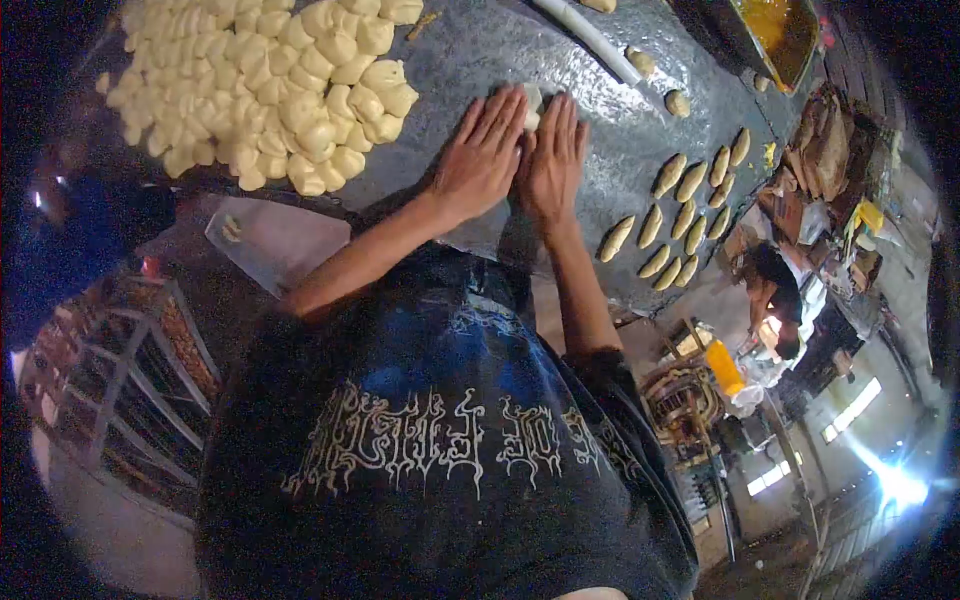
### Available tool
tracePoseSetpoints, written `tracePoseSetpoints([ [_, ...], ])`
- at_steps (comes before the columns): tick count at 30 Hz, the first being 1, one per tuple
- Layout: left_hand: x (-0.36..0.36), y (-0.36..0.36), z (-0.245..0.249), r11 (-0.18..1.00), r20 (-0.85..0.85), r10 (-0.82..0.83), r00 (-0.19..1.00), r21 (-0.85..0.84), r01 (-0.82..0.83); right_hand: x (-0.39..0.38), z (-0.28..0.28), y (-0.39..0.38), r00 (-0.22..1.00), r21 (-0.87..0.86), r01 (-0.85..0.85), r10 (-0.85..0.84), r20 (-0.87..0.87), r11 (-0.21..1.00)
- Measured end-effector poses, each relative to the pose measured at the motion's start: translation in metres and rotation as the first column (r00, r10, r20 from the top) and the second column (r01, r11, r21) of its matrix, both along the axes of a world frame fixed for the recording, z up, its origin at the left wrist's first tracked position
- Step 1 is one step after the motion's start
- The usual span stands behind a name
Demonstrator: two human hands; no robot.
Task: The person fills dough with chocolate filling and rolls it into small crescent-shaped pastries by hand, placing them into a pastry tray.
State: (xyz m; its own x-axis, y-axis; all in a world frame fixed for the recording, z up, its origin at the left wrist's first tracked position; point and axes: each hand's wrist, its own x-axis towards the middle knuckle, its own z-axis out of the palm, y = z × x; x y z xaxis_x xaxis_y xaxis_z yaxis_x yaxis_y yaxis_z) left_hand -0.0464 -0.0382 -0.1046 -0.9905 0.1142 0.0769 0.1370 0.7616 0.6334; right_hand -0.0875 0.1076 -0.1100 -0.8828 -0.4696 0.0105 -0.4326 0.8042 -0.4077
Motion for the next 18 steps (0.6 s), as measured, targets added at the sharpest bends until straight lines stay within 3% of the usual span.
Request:
tracePoseSetpoints([
  [8,-0.076,-0.026,-0.011,0.978,-0.218,0.207,0.954,0.061,-0.198,-0.087,-0.006,0.001,0.992,0.043,0.053,-0.048,-0.117,0.998],
  [9,-0.080,-0.032,-0.010,0.975,-0.283,0.213,0.935,0.005,-0.221,-0.089,-0.007,0.004,0.993,0.049,0.066,-0.061,-0.100,0.997],
  [12,-0.092,-0.038,-0.007,0.956,-0.054,0.200,0.978,-0.207,-0.207,-0.092,-0.001,0.009,0.991,0.094,0.073,-0.061,-0.121,0.993],
  [13,-0.094,-0.038,-0.006,0.955,-0.101,0.223,0.970,-0.180,-0.238,-0.092,0.000,0.010,0.979,0.044,0.078,-0.068,-0.193,0.996],
  [16,-0.093,-0.040,-0.005,0.952,-0.103,0.303,0.947,-0.014,-0.306,-0.083,0.023,0.016,0.984,-0.146,0.036,-0.061,-0.169,0.989],
  [18,-0.077,-0.046,0.005,0.951,-0.066,0.305,0.950,0.073,-0.300,-0.072,0.031,0.009,0.983,-0.154,-0.046,0.018,-0.181,0.987],
])
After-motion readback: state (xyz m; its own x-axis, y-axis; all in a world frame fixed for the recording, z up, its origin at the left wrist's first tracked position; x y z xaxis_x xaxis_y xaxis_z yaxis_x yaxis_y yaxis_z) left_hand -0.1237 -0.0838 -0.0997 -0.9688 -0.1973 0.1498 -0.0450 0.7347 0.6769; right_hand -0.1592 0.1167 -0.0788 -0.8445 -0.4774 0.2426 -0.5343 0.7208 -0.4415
